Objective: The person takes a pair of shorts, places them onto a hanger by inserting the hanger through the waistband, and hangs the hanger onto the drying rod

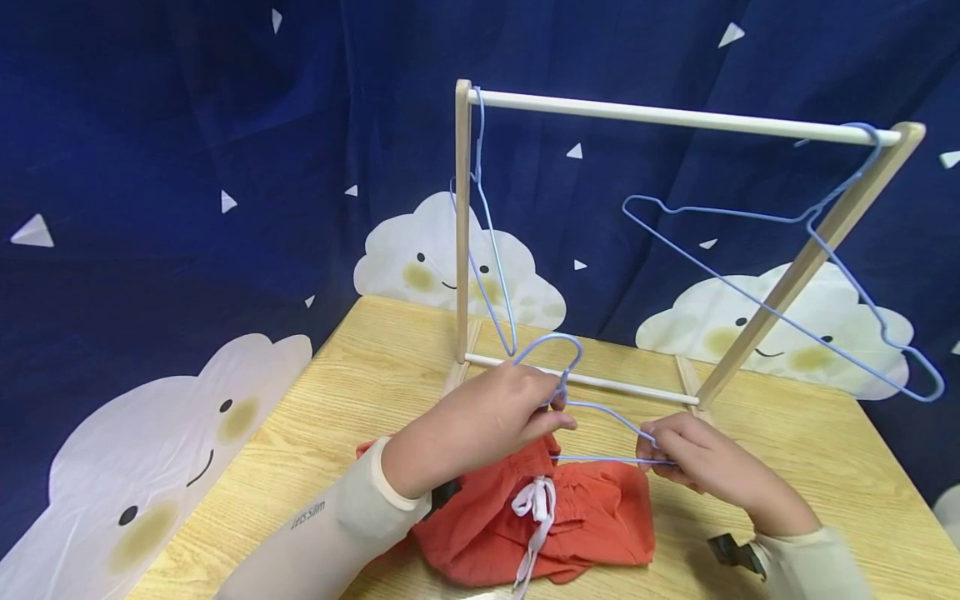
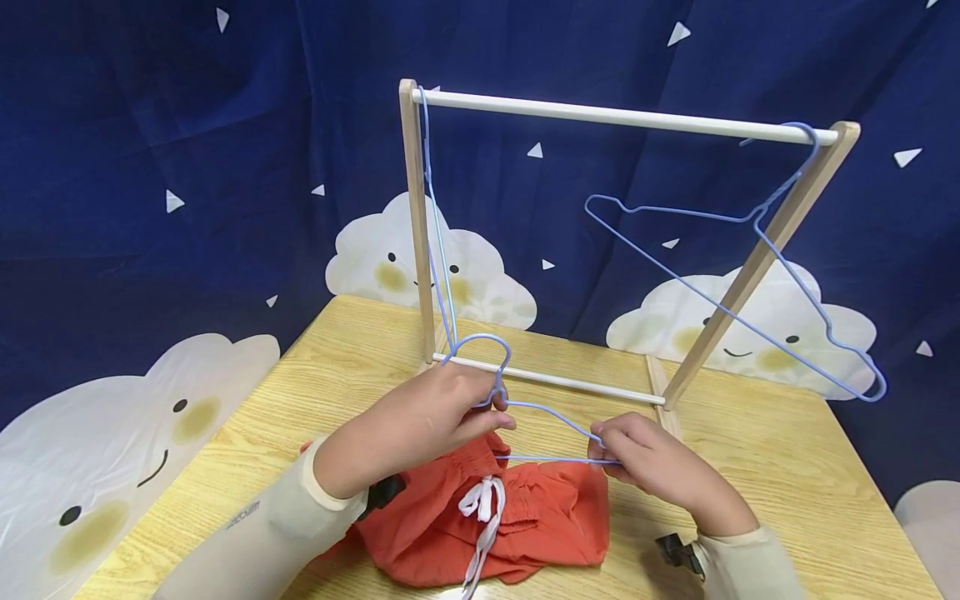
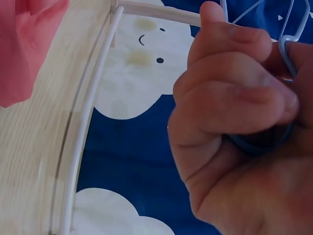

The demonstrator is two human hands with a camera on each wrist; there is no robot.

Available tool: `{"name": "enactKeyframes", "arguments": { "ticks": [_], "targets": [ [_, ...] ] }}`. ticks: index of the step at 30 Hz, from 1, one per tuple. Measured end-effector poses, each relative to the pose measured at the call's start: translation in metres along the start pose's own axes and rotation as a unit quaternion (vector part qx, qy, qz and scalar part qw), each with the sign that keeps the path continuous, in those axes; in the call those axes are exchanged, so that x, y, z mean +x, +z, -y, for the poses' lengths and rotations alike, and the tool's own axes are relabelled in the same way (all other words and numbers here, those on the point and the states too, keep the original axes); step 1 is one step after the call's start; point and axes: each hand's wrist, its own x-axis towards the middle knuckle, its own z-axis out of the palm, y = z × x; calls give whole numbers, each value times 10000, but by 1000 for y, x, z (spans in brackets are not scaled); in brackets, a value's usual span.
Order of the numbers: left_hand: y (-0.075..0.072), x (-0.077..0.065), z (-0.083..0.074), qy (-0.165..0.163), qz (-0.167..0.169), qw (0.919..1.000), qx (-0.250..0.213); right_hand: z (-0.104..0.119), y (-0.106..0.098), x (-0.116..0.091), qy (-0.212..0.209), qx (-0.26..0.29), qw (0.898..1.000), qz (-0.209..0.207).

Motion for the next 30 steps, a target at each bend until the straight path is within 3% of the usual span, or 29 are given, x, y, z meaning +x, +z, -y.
{"name": "enactKeyframes", "arguments": {
  "ticks": [11, 24, 30],
  "targets": [
    [2, 2, -4, -523, -195, 9982, 215, -5, 9, 6, -20, 4, 10000, -80],
    [-1, -3, -1, -324, -687, 9937, 826, -9, 10, 9, -95, 85, 9995, -298],
    [-9, -10, -5, -412, -470, 9951, 768, -10, 9, 10, -170, 206, 9993, -244]
  ]
}}
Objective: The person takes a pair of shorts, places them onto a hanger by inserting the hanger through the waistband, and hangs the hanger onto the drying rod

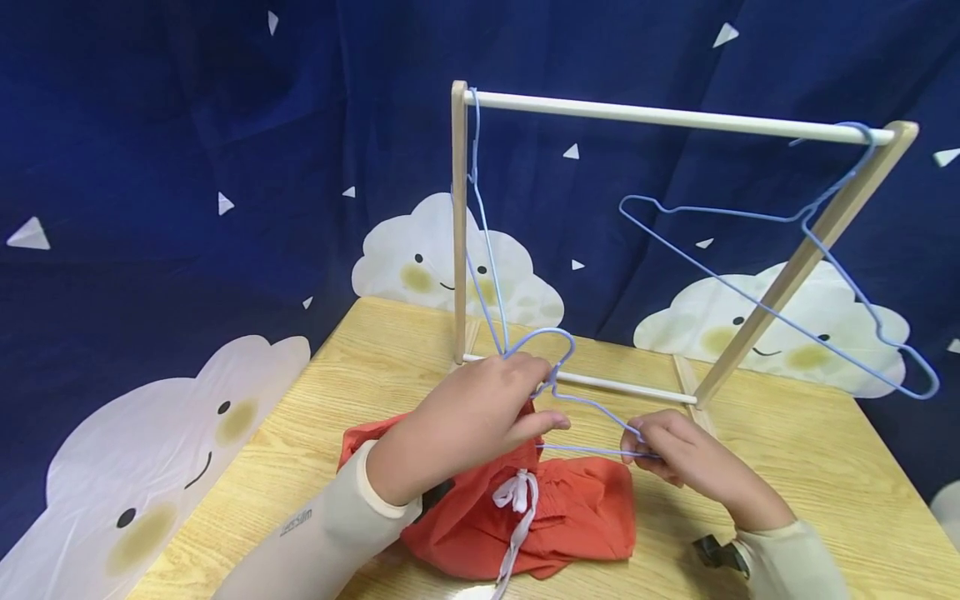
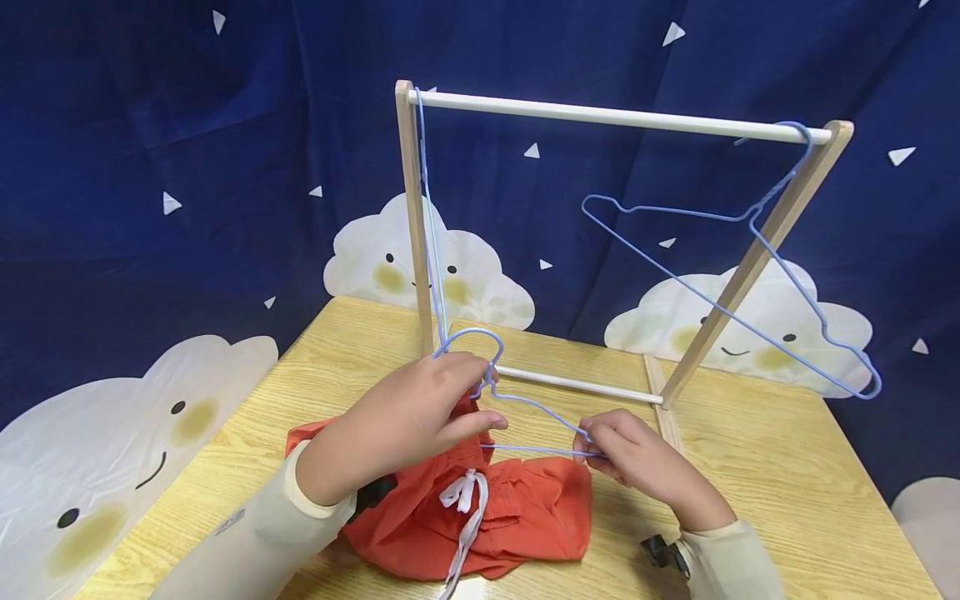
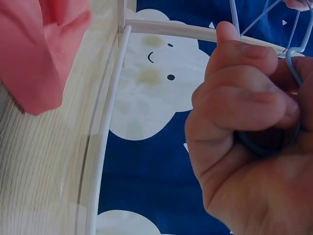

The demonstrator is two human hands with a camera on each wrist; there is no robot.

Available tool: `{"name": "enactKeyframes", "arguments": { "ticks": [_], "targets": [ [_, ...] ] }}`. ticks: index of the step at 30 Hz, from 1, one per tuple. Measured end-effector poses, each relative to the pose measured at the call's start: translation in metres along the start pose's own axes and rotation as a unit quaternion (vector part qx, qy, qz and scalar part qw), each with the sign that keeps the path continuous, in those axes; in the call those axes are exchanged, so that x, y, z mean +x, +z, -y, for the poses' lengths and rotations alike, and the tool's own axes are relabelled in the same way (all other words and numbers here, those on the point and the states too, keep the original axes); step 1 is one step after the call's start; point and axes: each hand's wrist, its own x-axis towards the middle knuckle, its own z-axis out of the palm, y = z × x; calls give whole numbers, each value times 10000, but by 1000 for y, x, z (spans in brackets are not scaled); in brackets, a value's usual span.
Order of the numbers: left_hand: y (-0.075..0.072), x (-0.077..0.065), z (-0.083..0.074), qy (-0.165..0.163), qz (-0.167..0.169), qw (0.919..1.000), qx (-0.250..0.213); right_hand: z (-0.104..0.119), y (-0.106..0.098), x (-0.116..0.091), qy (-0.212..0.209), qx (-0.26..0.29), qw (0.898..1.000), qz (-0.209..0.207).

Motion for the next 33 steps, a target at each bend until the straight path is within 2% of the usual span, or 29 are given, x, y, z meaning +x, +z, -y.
{"name": "enactKeyframes", "arguments": {
  "ticks": [10, 17, 21, 26, 29, 33],
  "targets": [
    [-29, -13, -7, -271, 657, 9975, -17, -1, -8, -2, 45, 85, 10000, -15],
    [-40, -23, -7, -302, 917, 9949, 286, -6, -21, -8, -160, 199, 9997, 17],
    [-43, -27, -5, -320, 809, 9955, 371, -5, -32, -16, -286, 275, 9992, -27],
    [-46, -26, -2, -369, 454, 9963, 633, -5, -45, -24, -365, 349, 9987, -85],
    [-45, -23, 4, -312, 195, 9962, 784, -5, -50, -27, -457, 438, 9980, -73],
    [-40, -15, 15, -289, 23, 9966, 772, -4, -52, -29, -432, 547, 9975, -63]
  ]
}}
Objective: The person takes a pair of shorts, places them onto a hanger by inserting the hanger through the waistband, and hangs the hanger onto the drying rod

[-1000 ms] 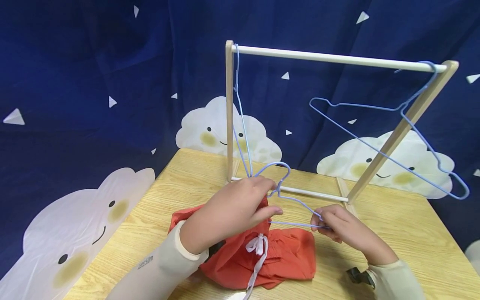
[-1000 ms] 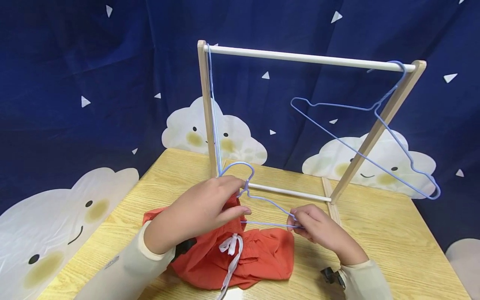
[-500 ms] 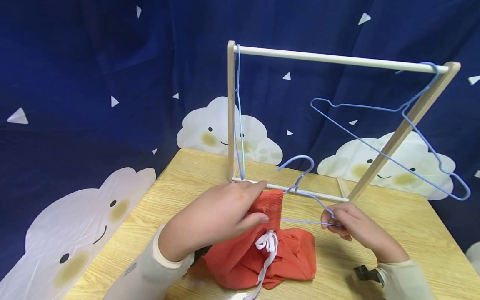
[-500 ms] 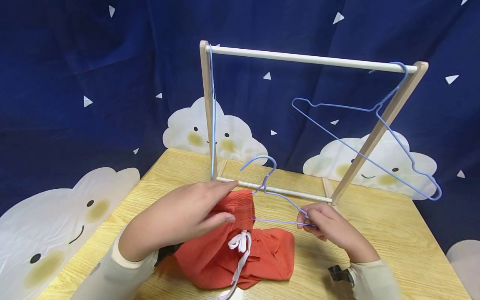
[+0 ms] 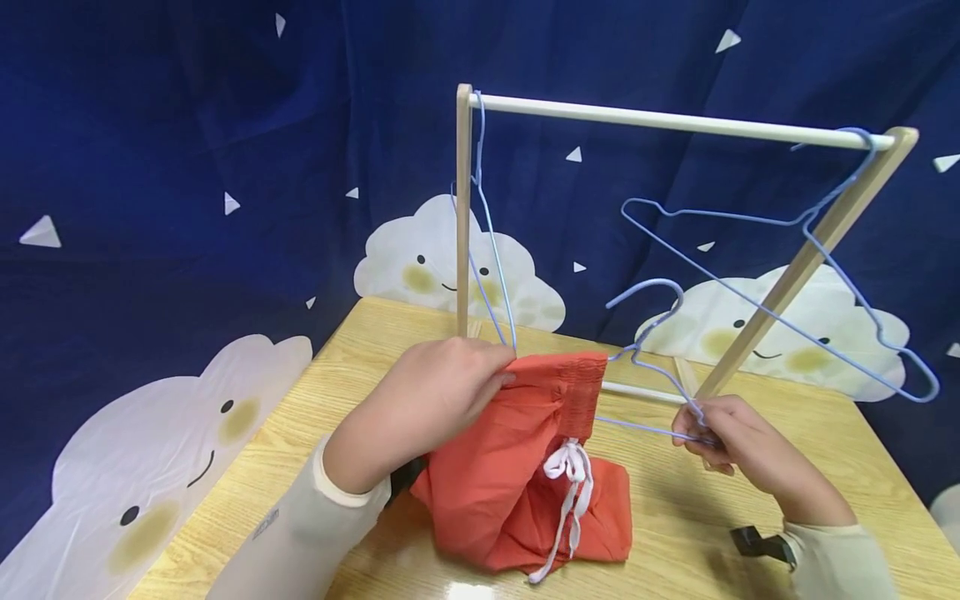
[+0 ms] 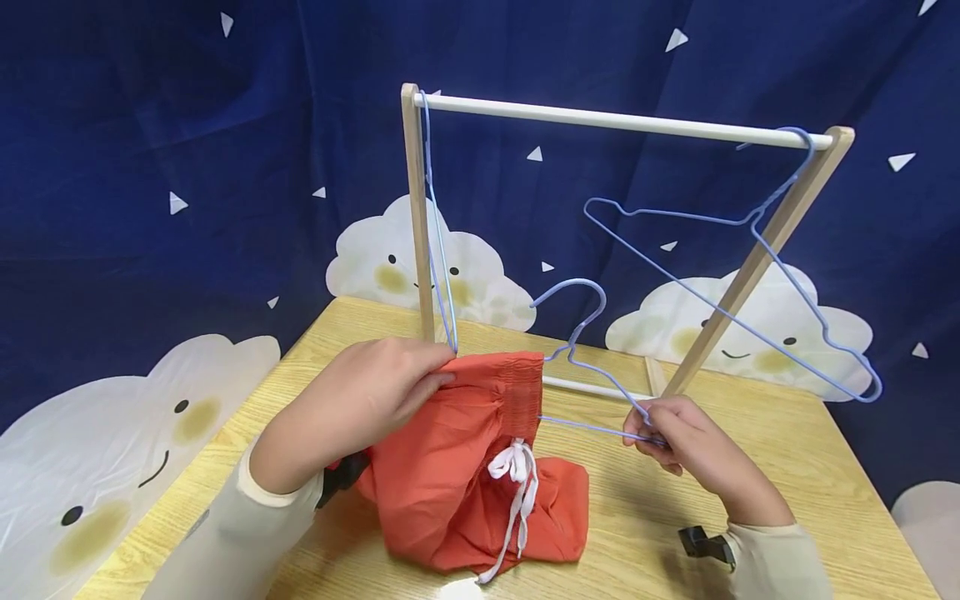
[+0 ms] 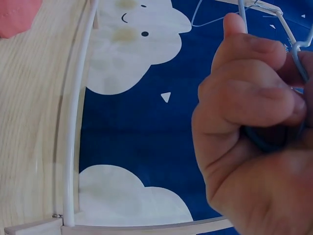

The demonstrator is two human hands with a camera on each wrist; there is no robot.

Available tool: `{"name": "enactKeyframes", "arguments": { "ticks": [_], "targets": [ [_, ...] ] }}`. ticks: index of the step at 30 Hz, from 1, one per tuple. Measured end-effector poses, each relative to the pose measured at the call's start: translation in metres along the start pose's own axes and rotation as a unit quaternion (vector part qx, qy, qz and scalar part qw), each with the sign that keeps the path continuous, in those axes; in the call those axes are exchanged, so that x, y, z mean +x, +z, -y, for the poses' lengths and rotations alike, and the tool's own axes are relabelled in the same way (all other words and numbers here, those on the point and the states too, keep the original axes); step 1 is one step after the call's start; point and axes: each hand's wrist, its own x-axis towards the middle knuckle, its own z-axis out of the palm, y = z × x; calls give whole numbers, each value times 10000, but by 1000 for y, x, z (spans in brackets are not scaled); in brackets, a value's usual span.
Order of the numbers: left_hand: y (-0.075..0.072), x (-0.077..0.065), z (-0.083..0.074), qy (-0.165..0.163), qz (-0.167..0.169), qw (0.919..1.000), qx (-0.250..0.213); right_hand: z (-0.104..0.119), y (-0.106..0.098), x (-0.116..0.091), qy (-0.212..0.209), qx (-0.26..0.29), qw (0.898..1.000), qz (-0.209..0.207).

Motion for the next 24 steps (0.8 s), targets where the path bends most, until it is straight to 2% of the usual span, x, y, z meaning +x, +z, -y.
{"name": "enactKeyframes", "arguments": {
  "ticks": [4, 8, 13, 16, 18, 19, 20, 21, 22, 24],
  "targets": [
    [9, 8, 10, -57, -81, 9999, -60, 1, 1, 0, 124, -126, 9997, -149],
    [18, 16, 19, -91, -317, 9994, -104, 3, 1, 0, 204, -326, 9988, -296],
    [32, 26, 31, 93, -616, 9979, -186, 6, -2, -2, 324, -395, 9982, -330],
    [36, 29, 37, 201, -791, 9963, -269, 6, -6, -3, 362, 97, 9991, -183],
    [38, 31, 40, 229, -930, 9949, -307, 4, -10, -3, 222, 879, 9959, 26],
    [38, 31, 42, 225, -1001, 9942, -320, 1, -12, -3, 103, 1458, 9891, 194],
    [38, 32, 43, 224, -1064, 9935, -328, -3, -14, -3, -44, 2139, 9759, 424],
    [38, 32, 44, 222, -1121, 9929, -341, -8, -16, -2, -164, 2863, 9558, 649],
    [38, 33, 44, 222, -1170, 9923, -353, -14, -17, -1, -270, 3578, 9291, 893],
    [37, 33, 45, 199, -1262, 9910, -401, -28, -20, 1, -290, 4785, 8680, 1295]
  ]
}}
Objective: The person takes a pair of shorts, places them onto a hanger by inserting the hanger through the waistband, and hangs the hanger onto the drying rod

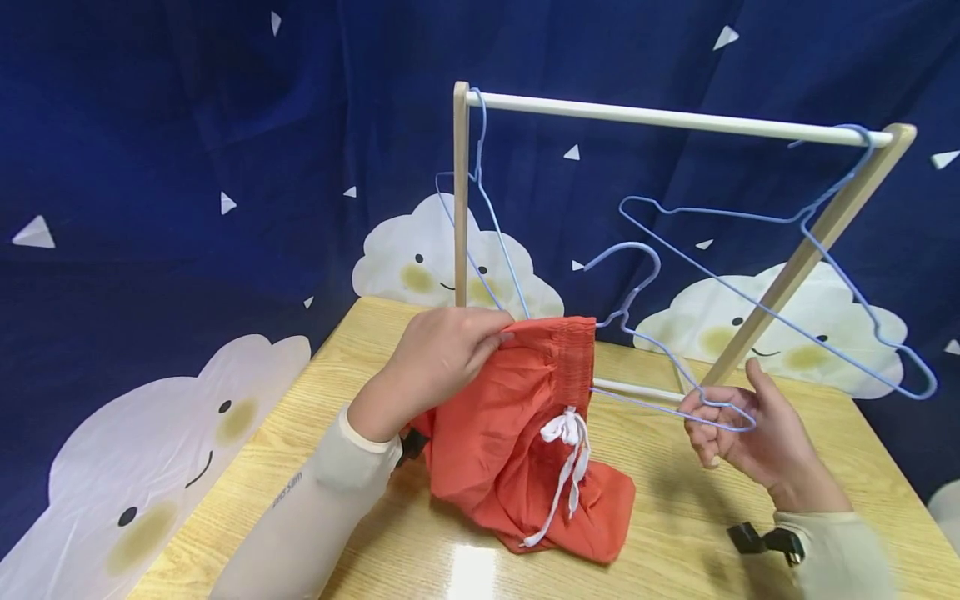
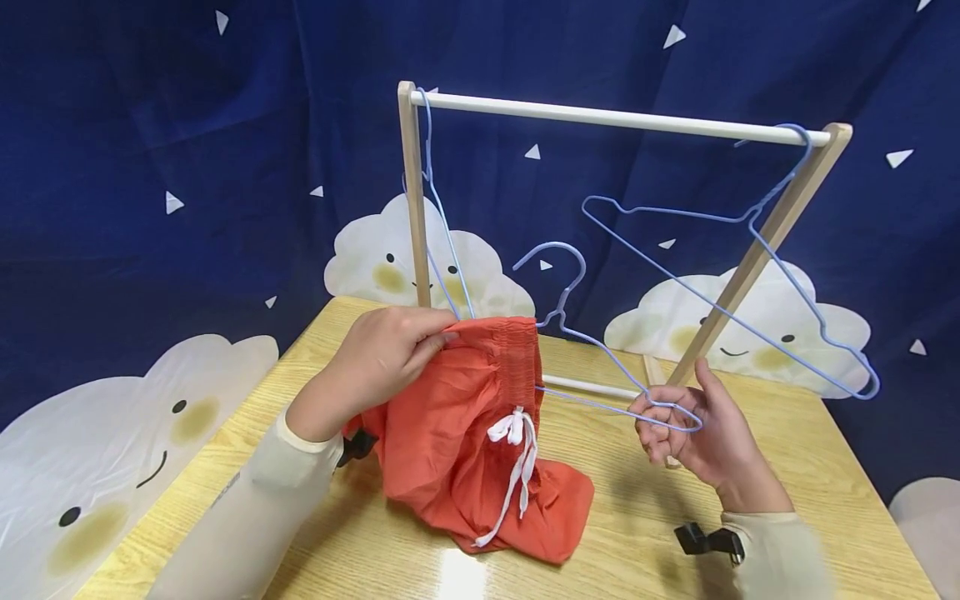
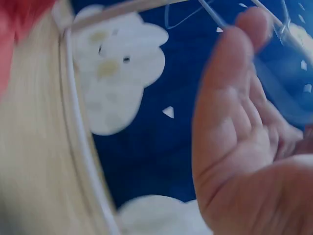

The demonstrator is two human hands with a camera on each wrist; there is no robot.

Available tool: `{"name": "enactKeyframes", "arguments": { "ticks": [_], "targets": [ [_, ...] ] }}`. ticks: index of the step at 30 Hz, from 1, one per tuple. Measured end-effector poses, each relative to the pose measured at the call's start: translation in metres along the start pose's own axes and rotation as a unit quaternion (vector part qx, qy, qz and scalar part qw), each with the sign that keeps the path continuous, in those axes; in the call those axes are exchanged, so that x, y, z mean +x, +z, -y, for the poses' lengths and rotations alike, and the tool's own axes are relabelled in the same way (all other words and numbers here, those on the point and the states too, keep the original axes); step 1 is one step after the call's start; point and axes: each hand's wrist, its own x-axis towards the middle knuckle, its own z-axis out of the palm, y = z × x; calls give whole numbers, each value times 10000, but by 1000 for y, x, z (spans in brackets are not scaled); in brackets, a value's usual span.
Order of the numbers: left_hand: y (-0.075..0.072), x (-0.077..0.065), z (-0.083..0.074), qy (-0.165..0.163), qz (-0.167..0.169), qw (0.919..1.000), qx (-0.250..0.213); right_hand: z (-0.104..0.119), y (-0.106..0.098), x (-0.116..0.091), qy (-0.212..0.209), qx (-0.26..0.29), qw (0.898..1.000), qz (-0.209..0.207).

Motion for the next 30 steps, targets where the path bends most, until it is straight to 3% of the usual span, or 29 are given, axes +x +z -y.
{"name": "enactKeyframes", "arguments": {
  "ticks": [2, 4, 6, 8, 9, 11, 13, 15, 18, 22, 24, 30],
  "targets": [
    [0, 0, 0, -27, -97, 9999, -73, -7, -13, -1, 32, 807, 9967, 57],
    [0, 0, -1, -79, -201, 9997, -136, -16, -21, 1, 112, 872, 9957, -298],
    [-1, 0, -2, -139, -301, 9993, -171, -25, -21, 6, 226, 224, 9955, -893],
    [-1, 0, -3, -183, -373, 9990, -193, -36, -13, 17, 373, -871, 9841, -1504],
    [-1, -1, -3, -198, -393, 9988, -196, -41, -7, 23, 444, -1521, 9717, -1751],
    [-2, 0, -3, -221, -413, 9987, -215, -52, 8, 36, 462, -2888, 9334, -2079],
    [-2, 0, -4, -234, -408, 9986, -243, -62, 24, 48, 267, -4052, 8888, -2123],
    [-2, 0, -4, -237, -402, 9986, -255, -70, 37, 58, -14, -4878, 8504, -1972],
    [-2, 1, -4, -235, -415, 9985, -254, -79, 50, 68, -225, -5454, 8199, -1728],
    [-2, 0, -4, -220, -469, 9984, -230, -89, 54, 73, -65, -5710, 8019, -1760],
    [-3, 0, -5, -225, -493, 9983, -230, -92, 51, 73, 33, -5742, 7978, -1839],
    [-2, -1, -5, -273, -549, 9979, -224, -94, 40, 69, -24, -5384, 8193, -1968]
  ]
}}
